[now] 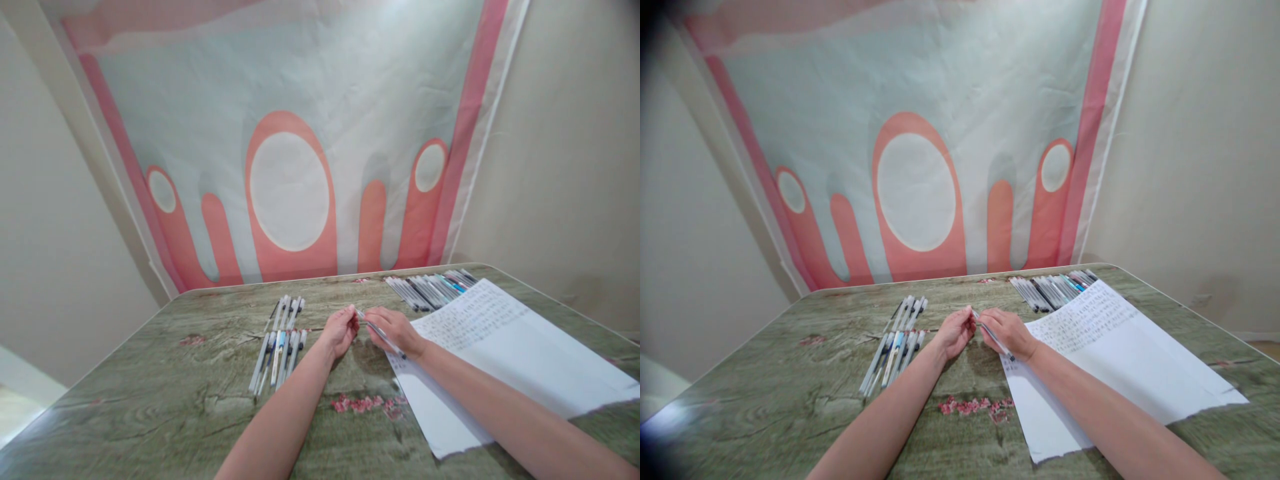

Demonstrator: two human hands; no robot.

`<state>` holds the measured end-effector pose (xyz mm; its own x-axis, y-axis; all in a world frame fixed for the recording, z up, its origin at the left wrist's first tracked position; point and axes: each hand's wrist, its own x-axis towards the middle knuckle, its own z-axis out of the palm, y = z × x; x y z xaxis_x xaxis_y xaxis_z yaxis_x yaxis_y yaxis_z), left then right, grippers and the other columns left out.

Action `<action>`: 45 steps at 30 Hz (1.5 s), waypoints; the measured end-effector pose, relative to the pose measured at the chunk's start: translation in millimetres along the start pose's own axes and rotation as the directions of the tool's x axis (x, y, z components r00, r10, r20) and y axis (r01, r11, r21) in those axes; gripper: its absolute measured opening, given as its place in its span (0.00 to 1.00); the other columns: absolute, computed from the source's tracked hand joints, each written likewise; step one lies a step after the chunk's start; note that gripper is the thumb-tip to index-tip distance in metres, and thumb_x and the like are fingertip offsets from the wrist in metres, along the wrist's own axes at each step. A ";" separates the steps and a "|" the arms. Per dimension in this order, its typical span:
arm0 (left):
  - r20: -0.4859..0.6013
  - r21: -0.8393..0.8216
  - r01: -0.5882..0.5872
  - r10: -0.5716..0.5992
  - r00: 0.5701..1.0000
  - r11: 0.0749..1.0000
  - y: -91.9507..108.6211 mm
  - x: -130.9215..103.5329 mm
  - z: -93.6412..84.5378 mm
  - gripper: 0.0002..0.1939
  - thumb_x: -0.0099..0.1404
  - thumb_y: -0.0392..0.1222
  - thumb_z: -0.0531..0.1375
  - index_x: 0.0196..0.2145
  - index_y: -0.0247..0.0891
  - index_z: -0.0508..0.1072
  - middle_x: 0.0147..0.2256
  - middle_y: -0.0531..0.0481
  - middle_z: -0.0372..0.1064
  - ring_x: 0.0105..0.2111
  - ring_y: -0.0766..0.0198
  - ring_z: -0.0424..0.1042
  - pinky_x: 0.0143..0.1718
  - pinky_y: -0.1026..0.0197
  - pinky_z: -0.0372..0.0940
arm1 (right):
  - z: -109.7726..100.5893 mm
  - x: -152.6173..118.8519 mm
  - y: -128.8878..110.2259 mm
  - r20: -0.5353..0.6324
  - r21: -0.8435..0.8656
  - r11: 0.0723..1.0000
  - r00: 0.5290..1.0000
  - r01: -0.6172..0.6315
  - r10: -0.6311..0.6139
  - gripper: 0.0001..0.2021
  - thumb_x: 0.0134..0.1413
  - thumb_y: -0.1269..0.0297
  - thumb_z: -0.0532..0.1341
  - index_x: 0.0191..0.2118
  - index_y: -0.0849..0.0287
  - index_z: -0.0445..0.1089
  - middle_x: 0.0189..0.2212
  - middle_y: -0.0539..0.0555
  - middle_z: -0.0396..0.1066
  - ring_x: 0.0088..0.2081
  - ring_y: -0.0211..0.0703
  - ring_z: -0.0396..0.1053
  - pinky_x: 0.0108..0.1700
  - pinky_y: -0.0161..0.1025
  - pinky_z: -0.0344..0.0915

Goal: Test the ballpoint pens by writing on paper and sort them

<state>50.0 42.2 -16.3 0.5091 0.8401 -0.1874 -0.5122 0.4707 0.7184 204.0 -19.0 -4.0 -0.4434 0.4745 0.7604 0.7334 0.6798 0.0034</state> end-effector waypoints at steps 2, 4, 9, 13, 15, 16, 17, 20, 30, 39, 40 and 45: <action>0.002 -0.006 -0.005 0.005 1.000 1.000 -0.1 -0.1 0.1 0.07 0.56 0.38 0.59 0.24 0.31 0.66 0.20 0.53 0.63 0.20 0.75 0.62 0.25 0.71 0.60 | -0.6 0.1 -0.3 0.003 0.000 1.000 1.000 -0.004 0.004 0.12 0.50 0.71 0.52 0.42 0.59 0.63 0.37 0.57 0.68 0.39 0.40 0.66 0.41 0.38 0.66; -0.001 -0.002 -0.007 0.007 1.000 1.000 0.1 -0.6 0.4 0.07 0.56 0.38 0.59 0.24 0.31 0.66 0.20 0.53 0.63 0.20 0.75 0.62 0.25 0.71 0.60 | -0.9 0.2 -0.4 0.003 0.002 1.000 1.000 -0.005 0.005 0.11 0.50 0.70 0.52 0.42 0.59 0.63 0.36 0.57 0.68 0.39 0.40 0.66 0.41 0.37 0.66; 0.003 0.031 -0.010 0.010 1.000 0.999 0.8 -2.5 1.9 0.08 0.55 0.39 0.60 0.24 0.31 0.66 0.20 0.53 0.63 0.20 0.75 0.62 0.24 0.71 0.59 | -0.2 -0.6 -0.1 -0.003 0.007 1.000 1.000 -0.006 0.006 0.11 0.51 0.70 0.52 0.42 0.59 0.63 0.36 0.57 0.69 0.39 0.40 0.67 0.40 0.37 0.66; 0.028 0.057 -0.011 0.009 1.000 0.998 1.1 -2.9 1.6 0.09 0.54 0.39 0.61 0.23 0.31 0.66 0.20 0.53 0.63 0.20 0.75 0.62 0.25 0.71 0.59 | 0.1 -1.3 -0.4 0.002 0.012 1.000 1.000 -0.005 0.005 0.12 0.50 0.71 0.52 0.42 0.59 0.63 0.37 0.57 0.69 0.40 0.40 0.67 0.40 0.37 0.66; 0.030 0.064 -0.002 0.001 1.000 0.998 1.1 -2.8 1.1 0.09 0.53 0.39 0.61 0.23 0.31 0.66 0.20 0.54 0.63 0.20 0.75 0.62 0.25 0.71 0.59 | 0.1 -1.5 -0.7 -0.001 0.014 1.000 1.000 -0.003 0.003 0.12 0.50 0.71 0.52 0.42 0.59 0.63 0.37 0.57 0.69 0.40 0.41 0.67 0.40 0.38 0.66; 0.033 0.067 0.001 -0.003 0.999 0.998 1.0 -2.7 0.8 0.09 0.53 0.39 0.62 0.23 0.32 0.66 0.19 0.54 0.63 0.20 0.75 0.62 0.25 0.71 0.59 | 0.2 -1.6 -0.8 -0.004 0.014 1.000 1.000 -0.003 0.003 0.12 0.50 0.71 0.52 0.42 0.59 0.63 0.37 0.57 0.69 0.40 0.41 0.67 0.40 0.38 0.66; 0.039 0.070 0.001 -0.004 0.999 0.998 1.0 -2.7 0.6 0.09 0.53 0.39 0.62 0.24 0.32 0.66 0.19 0.54 0.63 0.20 0.75 0.62 0.25 0.71 0.59 | 0.3 -1.8 -0.8 -0.006 0.014 1.000 1.000 -0.001 0.001 0.12 0.50 0.71 0.52 0.42 0.59 0.63 0.36 0.57 0.69 0.40 0.41 0.67 0.40 0.38 0.66; 0.060 0.092 -0.006 0.001 0.998 0.996 0.7 -2.9 -0.1 0.09 0.52 0.40 0.62 0.24 0.32 0.66 0.20 0.54 0.63 0.20 0.75 0.62 0.25 0.71 0.59 | 0.9 -2.3 -0.9 -0.007 0.015 1.000 1.000 0.005 -0.005 0.11 0.50 0.72 0.52 0.41 0.59 0.63 0.36 0.57 0.69 0.40 0.40 0.67 0.41 0.38 0.66; 0.063 0.085 -0.008 0.003 0.998 0.996 0.1 -2.4 -0.3 0.09 0.52 0.39 0.62 0.24 0.31 0.67 0.20 0.53 0.64 0.20 0.74 0.63 0.26 0.70 0.60 | 0.2 -1.6 -2.5 -0.024 0.020 1.000 1.000 -0.003 0.003 0.11 0.51 0.71 0.52 0.41 0.59 0.64 0.35 0.57 0.69 0.39 0.40 0.68 0.40 0.38 0.67; -0.096 -0.024 -0.076 0.074 0.993 0.997 0.0 -5.2 7.3 0.08 0.56 0.39 0.59 0.33 0.31 0.70 0.25 0.50 0.66 0.23 0.74 0.65 0.25 0.71 0.60 | 4.6 -2.7 7.3 -0.043 -0.031 0.975 0.975 -0.218 0.217 0.11 0.55 0.68 0.50 0.41 0.57 0.66 0.33 0.55 0.70 0.35 0.39 0.69 0.36 0.34 0.66; -0.103 -0.026 -0.077 0.074 0.992 0.997 0.0 -5.1 7.4 0.09 0.56 0.39 0.59 0.33 0.31 0.70 0.25 0.50 0.66 0.23 0.73 0.65 0.25 0.71 0.60 | 5.7 -4.0 10.2 -0.046 -0.030 0.962 0.962 -0.271 0.270 0.10 0.55 0.68 0.50 0.41 0.57 0.66 0.33 0.55 0.70 0.34 0.39 0.69 0.36 0.35 0.66; -0.109 -0.041 -0.076 0.071 0.991 0.996 0.0 -4.5 6.8 0.09 0.57 0.40 0.58 0.33 0.31 0.70 0.25 0.50 0.66 0.24 0.73 0.65 0.25 0.70 0.60 | 12.0 -12.6 23.3 -0.025 0.024 0.930 0.930 -0.366 0.367 0.12 0.53 0.62 0.54 0.43 0.58 0.65 0.34 0.55 0.70 0.36 0.42 0.68 0.38 0.39 0.65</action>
<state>52.4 36.6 -11.0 0.3929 0.8958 -0.2078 -0.5771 0.4162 0.7027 220.4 -2.4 -21.3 -0.1308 0.6768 0.7244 0.8321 0.4722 -0.2910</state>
